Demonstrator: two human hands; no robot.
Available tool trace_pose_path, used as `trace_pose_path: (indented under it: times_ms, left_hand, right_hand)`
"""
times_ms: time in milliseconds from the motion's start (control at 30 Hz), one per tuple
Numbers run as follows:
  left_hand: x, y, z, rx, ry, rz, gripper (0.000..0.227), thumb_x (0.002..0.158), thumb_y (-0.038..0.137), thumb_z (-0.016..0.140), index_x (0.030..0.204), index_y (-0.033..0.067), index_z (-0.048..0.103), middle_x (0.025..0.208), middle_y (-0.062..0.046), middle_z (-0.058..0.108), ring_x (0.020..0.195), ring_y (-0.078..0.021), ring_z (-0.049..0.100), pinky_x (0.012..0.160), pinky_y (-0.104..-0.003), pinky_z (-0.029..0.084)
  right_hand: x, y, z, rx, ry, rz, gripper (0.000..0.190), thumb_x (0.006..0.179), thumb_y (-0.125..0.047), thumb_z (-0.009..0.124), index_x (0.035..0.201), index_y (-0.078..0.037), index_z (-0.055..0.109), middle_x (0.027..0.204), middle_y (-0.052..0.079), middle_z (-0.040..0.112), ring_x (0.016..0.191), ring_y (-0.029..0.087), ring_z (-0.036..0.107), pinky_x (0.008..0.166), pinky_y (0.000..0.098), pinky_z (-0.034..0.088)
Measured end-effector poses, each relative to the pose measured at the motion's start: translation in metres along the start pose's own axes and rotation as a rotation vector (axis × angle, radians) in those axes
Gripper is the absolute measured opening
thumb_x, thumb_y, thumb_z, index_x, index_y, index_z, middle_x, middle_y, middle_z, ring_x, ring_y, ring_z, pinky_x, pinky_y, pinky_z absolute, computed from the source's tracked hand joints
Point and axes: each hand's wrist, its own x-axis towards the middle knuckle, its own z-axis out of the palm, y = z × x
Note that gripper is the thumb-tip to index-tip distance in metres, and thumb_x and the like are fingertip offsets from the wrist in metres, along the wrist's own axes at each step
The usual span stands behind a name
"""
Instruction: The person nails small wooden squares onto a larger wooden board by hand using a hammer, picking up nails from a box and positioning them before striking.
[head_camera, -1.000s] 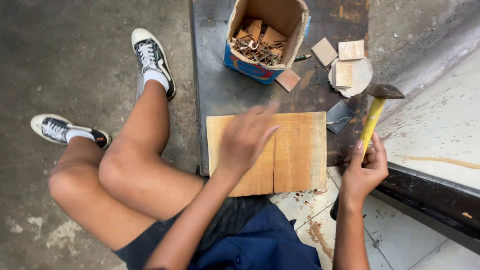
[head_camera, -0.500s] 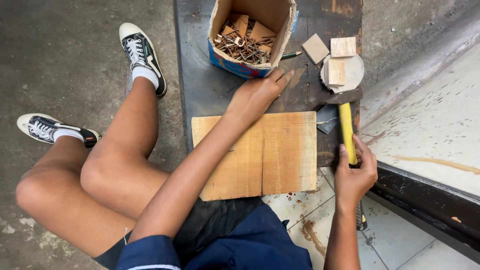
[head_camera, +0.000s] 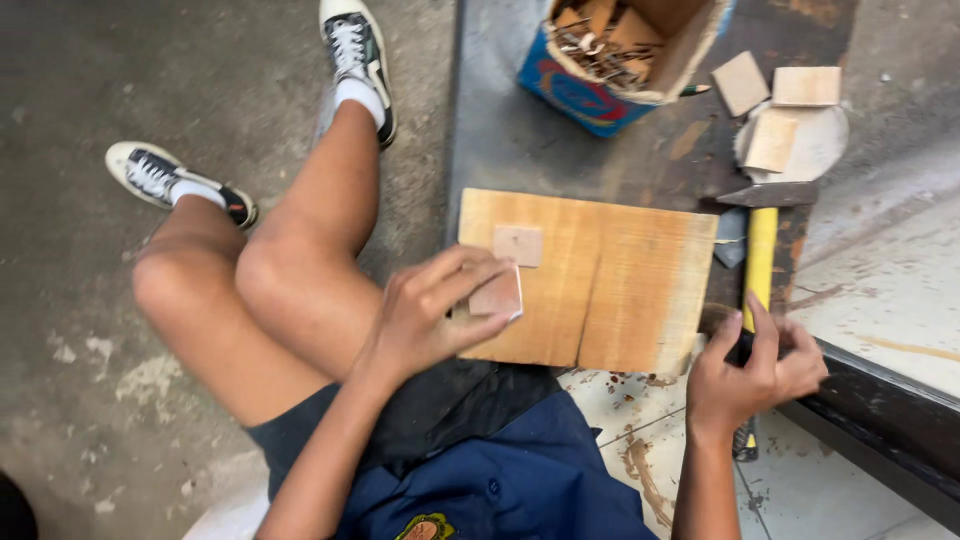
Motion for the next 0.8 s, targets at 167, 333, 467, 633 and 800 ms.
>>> trace_pose_path:
  times_ms: [167, 333, 467, 633, 800]
  left_hand:
    - [-0.052, 0.006, 0.017, 0.129, -0.030, -0.016, 0.031, 0.093, 0.027, 0.080, 0.112, 0.0045, 0.069, 0.115, -0.008, 0.068, 0.097, -0.0212, 0.072, 0.074, -0.035, 0.058]
    - [-0.060, 0.003, 0.039, 0.366, -0.049, 0.033, 0.031, 0.093, 0.035, 0.076, 0.114, 0.0120, 0.074, 0.113, -0.002, 0.071, 0.090, -0.0198, 0.069, 0.075, -0.031, 0.055]
    - [-0.056, 0.009, 0.016, 0.244, -0.094, -0.037, 0.058, 0.081, 0.036, 0.082, 0.130, 0.0100, 0.067, 0.128, -0.006, 0.066, 0.102, -0.0244, 0.067, 0.080, -0.034, 0.057]
    - [-0.057, 0.001, 0.006, 0.188, -0.143, -0.202, 0.087, 0.066, 0.035, 0.093, 0.139, 0.0011, 0.060, 0.134, -0.017, 0.059, 0.117, -0.0308, 0.062, 0.091, -0.038, 0.057]
    - [-0.037, 0.003, -0.008, -0.017, -0.105, -0.322, 0.075, 0.071, 0.018, 0.091, 0.134, -0.0086, 0.060, 0.134, -0.020, 0.058, 0.116, -0.0360, 0.062, 0.092, -0.041, 0.059]
  right_hand:
    - [-0.047, -0.019, -0.014, 0.184, -0.265, 0.127, 0.042, 0.115, -0.029, 0.051, 0.135, 0.004, 0.067, 0.115, 0.022, 0.047, 0.101, 0.032, 0.049, 0.081, 0.0443, 0.045]
    - [-0.063, -0.028, 0.008, 0.145, -0.068, -0.199, 0.072, 0.105, -0.069, 0.040, 0.126, -0.010, 0.074, 0.117, 0.018, 0.059, 0.114, 0.039, 0.053, 0.106, 0.0509, 0.033]
    - [-0.046, -0.074, 0.001, 0.281, -0.164, -0.413, 0.065, 0.091, -0.072, 0.066, 0.131, -0.021, 0.070, 0.129, 0.014, 0.063, 0.119, 0.037, 0.055, 0.108, 0.0518, 0.027]
    - [-0.045, -0.079, 0.024, 0.177, -0.091, -0.497, 0.048, 0.100, -0.072, 0.052, 0.120, -0.037, 0.079, 0.129, 0.005, 0.072, 0.118, 0.027, 0.063, 0.108, 0.0515, 0.015]
    - [-0.041, -0.081, 0.030, 0.235, -0.196, -0.408, 0.056, 0.093, -0.078, 0.060, 0.121, -0.034, 0.080, 0.126, 0.008, 0.069, 0.117, 0.030, 0.059, 0.105, 0.0523, 0.017]
